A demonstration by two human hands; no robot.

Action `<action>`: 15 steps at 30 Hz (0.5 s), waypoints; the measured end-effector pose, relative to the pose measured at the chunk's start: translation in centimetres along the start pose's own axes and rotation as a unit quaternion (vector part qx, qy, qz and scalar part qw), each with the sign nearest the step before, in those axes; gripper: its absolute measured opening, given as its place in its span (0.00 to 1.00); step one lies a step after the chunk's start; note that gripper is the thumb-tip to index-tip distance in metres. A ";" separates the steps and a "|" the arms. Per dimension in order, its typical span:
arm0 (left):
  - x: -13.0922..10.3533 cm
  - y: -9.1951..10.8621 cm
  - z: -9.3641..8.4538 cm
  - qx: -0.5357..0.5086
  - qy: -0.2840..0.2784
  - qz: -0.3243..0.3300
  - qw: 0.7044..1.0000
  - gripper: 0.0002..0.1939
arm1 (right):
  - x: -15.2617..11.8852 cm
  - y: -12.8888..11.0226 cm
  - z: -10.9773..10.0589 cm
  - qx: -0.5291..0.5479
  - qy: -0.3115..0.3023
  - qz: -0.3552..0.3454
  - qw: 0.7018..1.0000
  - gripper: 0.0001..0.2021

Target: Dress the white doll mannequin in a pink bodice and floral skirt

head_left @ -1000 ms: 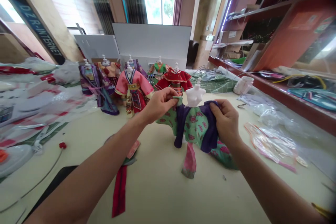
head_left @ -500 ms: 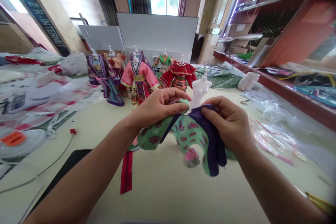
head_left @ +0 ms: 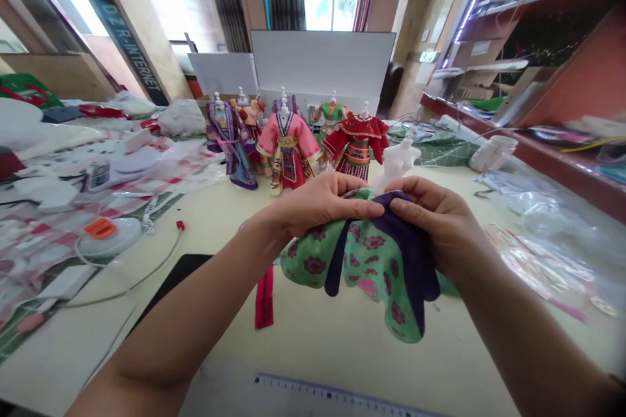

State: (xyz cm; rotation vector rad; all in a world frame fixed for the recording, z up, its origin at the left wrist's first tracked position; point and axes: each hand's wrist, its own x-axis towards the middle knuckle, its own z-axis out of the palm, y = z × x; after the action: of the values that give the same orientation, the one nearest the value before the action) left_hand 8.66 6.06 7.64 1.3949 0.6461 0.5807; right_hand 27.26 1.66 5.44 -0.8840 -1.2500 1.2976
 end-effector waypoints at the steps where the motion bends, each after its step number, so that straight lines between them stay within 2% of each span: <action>1: 0.0 0.1 -0.1 -0.004 -0.009 -0.002 1.000 0.12 | -0.1 -0.1 -0.1 0.004 0.002 0.004 1.000 0.09; 4: -0.3 0.5 -0.6 0.004 -0.024 0.003 1.000 0.12 | -0.5 -0.6 -0.5 -0.008 0.014 0.026 1.000 0.09; 8: -1.8 1.2 -0.1 0.083 -0.035 0.028 0.996 0.10 | -2.3 -1.2 -0.9 -0.055 0.001 0.051 0.997 0.09; 11: -4.5 1.2 1.2 0.126 -0.058 0.021 0.990 0.13 | -5.3 -1.6 -0.6 -0.123 -0.041 0.061 0.990 0.09; 13: -6.8 0.8 2.3 0.102 -0.074 -0.009 0.992 0.16 | -7.9 -1.4 -0.3 -0.170 -0.064 0.062 0.981 0.09; 15: -9.1 -0.2 3.2 0.097 -0.087 -0.036 0.991 0.19 | -10.2 -0.8 0.1 -0.171 -0.111 0.082 0.976 0.12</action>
State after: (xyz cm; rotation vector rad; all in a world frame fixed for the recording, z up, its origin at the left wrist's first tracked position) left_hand 4.56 -2.69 8.31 1.5766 0.6211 0.3395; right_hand 28.81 -8.47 4.64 -1.1276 -1.6380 1.3613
